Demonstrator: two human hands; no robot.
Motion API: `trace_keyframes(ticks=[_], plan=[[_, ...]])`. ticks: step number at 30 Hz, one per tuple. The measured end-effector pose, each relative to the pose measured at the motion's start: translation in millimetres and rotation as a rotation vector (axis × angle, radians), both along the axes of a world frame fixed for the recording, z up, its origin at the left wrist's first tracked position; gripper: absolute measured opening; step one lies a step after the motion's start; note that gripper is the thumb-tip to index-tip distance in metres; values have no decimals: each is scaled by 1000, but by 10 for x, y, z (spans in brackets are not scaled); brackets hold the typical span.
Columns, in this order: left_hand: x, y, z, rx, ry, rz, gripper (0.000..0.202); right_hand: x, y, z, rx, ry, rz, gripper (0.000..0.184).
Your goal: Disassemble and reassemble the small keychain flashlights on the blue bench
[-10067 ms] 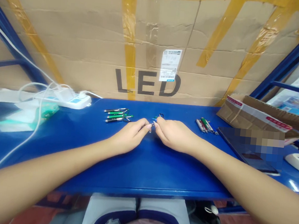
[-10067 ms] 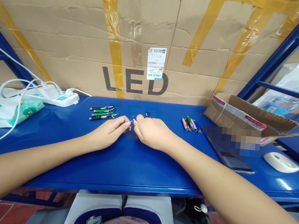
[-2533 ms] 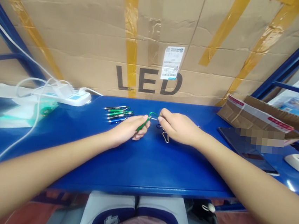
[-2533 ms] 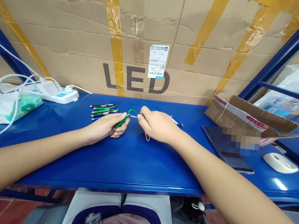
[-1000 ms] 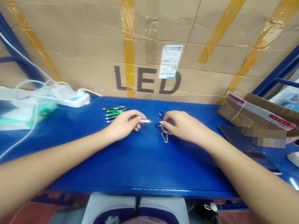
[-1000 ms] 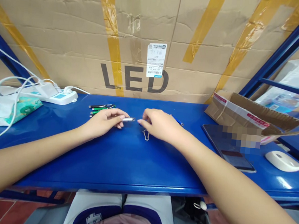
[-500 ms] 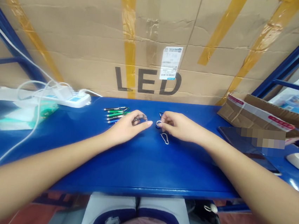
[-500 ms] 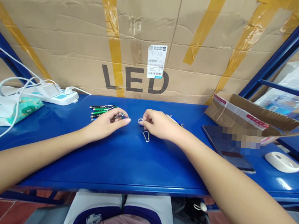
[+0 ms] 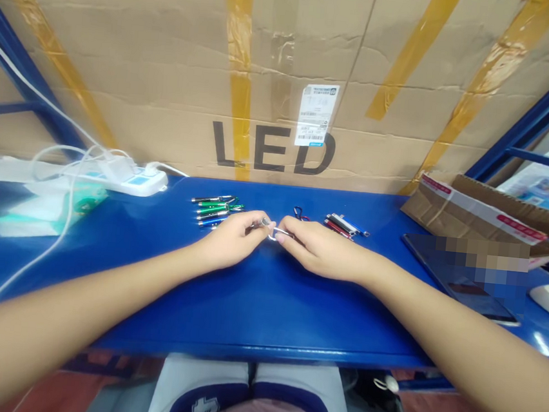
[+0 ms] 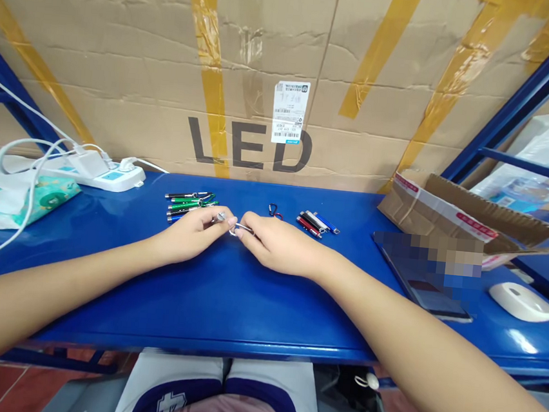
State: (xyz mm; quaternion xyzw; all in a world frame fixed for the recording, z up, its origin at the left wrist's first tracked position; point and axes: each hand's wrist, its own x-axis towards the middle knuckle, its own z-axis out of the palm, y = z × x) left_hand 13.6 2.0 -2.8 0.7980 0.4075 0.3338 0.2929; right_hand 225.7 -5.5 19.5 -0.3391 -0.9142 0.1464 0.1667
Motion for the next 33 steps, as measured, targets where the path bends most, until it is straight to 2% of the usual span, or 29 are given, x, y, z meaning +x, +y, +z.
trace_keyframes(ticks=[3,12,19,26,33], plan=[[19,-17,0,-33,1,0,29,9,-19,19,101,-173,2,31],[55,-62,43,-119,-38,26,35,-32,-117,110,283,-425,-43,32],[70,-79,54,-149,-60,23,36,-41,-130,152,292,-497,-43,36],[65,-61,32,-159,-27,27,36,-56,-120,102,285,-509,-44,35],[58,-100,18,-134,-78,-9,33,-58,-96,137,210,-457,-148,31]])
